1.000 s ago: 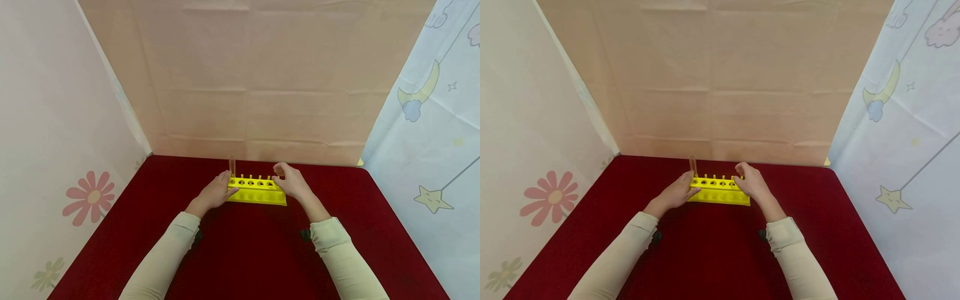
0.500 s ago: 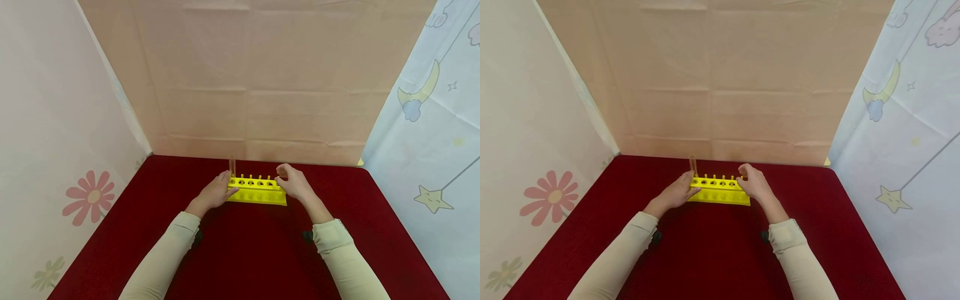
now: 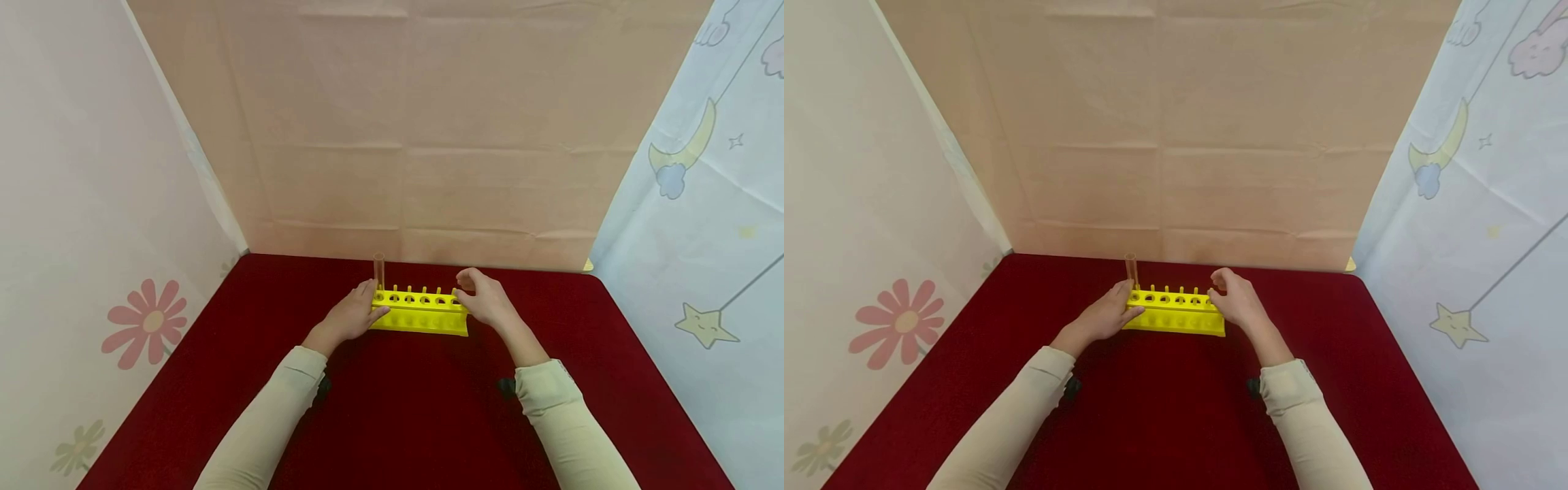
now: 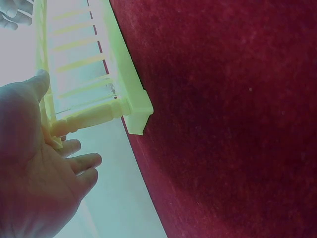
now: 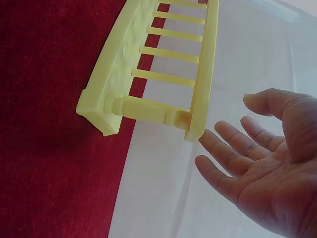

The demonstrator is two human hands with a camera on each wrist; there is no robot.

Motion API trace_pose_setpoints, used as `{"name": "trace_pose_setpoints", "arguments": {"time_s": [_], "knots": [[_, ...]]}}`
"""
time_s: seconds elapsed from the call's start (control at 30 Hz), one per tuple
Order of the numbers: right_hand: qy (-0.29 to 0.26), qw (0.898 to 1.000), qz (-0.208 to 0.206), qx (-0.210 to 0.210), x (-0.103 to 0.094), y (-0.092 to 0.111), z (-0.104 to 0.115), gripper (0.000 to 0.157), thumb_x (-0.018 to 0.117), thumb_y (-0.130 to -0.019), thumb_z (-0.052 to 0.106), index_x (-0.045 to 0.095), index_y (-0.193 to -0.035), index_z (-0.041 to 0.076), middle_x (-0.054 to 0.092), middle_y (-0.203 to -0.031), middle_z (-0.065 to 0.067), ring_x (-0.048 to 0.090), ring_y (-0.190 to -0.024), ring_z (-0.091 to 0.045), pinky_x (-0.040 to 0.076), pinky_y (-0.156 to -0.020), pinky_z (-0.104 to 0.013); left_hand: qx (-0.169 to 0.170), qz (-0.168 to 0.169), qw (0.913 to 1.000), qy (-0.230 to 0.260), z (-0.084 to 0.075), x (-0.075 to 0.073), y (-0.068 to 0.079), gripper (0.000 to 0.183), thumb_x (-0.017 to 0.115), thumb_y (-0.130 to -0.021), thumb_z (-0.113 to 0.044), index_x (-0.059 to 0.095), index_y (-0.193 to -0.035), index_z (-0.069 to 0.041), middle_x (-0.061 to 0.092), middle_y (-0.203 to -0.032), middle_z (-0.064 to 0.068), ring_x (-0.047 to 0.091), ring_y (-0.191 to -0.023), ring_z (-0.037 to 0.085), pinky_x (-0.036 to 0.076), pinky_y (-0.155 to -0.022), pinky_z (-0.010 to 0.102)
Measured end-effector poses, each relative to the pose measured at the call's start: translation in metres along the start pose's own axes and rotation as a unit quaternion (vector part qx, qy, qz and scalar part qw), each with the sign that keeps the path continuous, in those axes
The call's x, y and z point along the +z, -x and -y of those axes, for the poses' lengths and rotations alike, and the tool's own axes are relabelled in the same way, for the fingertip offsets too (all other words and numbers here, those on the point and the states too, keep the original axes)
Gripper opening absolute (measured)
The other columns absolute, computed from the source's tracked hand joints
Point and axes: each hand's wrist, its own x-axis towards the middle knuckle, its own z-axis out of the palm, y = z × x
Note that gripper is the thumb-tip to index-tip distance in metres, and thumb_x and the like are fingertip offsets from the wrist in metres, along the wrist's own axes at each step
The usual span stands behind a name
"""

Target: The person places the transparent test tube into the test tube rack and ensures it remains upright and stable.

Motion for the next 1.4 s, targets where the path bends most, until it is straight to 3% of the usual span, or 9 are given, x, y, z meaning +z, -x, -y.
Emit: {"name": "trace_pose_setpoints", "arguments": {"time_s": [0.53, 0.73, 0.87, 1.4], "knots": [[0.010, 1.000, -0.004, 0.006, -0.009, 0.004, -0.013, 0.040, 0.060, -0.102, 0.022, 0.053, -0.136, 0.002, 0.058, -0.139, -0.021, 0.053, -0.130, -0.039, 0.045, -0.105, -0.056, -0.013, 0.000, 0.9998, 0.018, -0.003, -0.001, 0.001, 0.082, 0.047, -0.104, -0.053, 0.014, -0.162, -0.006, 0.025, -0.165, 0.014, 0.035, -0.148, 0.030, 0.032, -0.120, 0.046], [0.014, 1.000, -0.003, 0.010, -0.011, 0.007, -0.020, 0.041, 0.060, -0.102, 0.022, 0.052, -0.136, 0.001, 0.057, -0.140, -0.022, 0.053, -0.130, -0.040, 0.045, -0.105, -0.057, -0.019, -0.001, 0.9996, 0.019, -0.003, 0.001, 0.002, 0.083, 0.046, -0.104, -0.054, 0.013, -0.163, -0.007, 0.020, -0.167, 0.014, 0.029, -0.151, 0.031, 0.030, -0.121, 0.047], [0.017, 1.000, -0.004, 0.010, -0.014, 0.009, -0.027, 0.040, 0.060, -0.102, 0.022, 0.052, -0.136, 0.001, 0.057, -0.140, -0.023, 0.053, -0.130, -0.041, 0.044, -0.105, -0.058, -0.017, -0.011, 0.9996, 0.021, -0.002, 0.004, 0.002, 0.082, 0.045, -0.104, -0.055, 0.014, -0.163, -0.008, 0.018, -0.168, 0.015, 0.026, -0.152, 0.032, 0.030, -0.121, 0.049], [0.039, 0.999, -0.002, 0.011, -0.023, 0.022, -0.049, 0.045, 0.059, -0.102, 0.025, 0.051, -0.138, -0.001, 0.057, -0.138, -0.026, 0.054, -0.128, -0.043, 0.045, -0.103, -0.059, -0.007, -0.061, 0.9978, 0.026, 0.000, 0.005, 0.001, 0.086, 0.055, -0.099, -0.056, 0.020, -0.161, -0.009, 0.030, -0.163, 0.014, 0.036, -0.146, 0.029, 0.033, -0.119, 0.045]]}}
